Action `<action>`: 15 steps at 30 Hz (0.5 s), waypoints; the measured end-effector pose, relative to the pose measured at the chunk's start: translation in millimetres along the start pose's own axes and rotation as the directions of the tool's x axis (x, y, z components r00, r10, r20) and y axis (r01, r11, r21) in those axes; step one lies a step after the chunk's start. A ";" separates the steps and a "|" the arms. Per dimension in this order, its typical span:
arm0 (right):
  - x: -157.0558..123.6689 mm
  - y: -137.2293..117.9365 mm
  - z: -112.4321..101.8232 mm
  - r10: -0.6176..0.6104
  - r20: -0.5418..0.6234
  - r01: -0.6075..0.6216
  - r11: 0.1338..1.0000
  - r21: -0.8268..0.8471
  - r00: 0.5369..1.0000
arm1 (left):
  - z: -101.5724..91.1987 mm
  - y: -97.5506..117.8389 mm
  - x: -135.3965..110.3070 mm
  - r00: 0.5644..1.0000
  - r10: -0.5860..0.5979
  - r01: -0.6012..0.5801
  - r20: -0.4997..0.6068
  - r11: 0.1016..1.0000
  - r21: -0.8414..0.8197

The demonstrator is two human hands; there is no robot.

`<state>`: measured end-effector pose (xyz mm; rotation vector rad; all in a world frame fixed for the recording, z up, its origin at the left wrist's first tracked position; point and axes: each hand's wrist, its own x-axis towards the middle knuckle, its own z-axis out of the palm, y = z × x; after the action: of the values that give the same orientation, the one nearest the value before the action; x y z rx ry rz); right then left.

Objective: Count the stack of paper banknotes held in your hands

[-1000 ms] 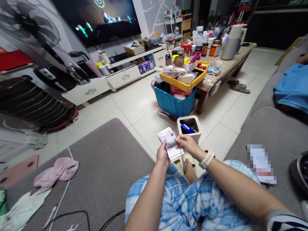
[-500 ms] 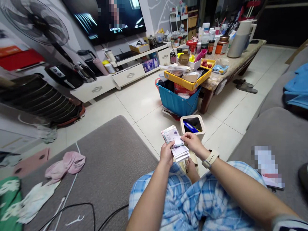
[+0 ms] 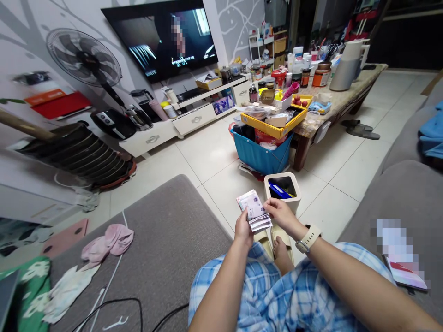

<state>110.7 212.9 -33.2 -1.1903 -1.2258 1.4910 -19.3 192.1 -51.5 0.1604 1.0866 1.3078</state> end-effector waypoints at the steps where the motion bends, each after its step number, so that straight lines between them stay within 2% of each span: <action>1: -0.1 -0.4 -0.3 -0.006 0.000 0.006 1.000 -0.001 1.000 | -0.1 -0.2 0.2 1.000 0.007 -0.007 0.006 1.000 -0.002; 8: -0.7 -3.9 2.4 -0.022 -0.013 0.022 1.000 0.000 1.000 | 0.3 3.2 -2.4 0.998 -0.060 0.061 -0.019 0.996 0.066; 15: 6.6 -2.1 5.7 -0.002 -0.039 0.003 1.000 0.022 0.999 | 3.3 10.7 -1.5 1.000 -0.026 0.027 -0.011 0.995 0.093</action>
<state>103.9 218.6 -31.8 -1.1979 -1.1814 1.4690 -24.1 195.9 -42.0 0.2086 1.1554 1.2355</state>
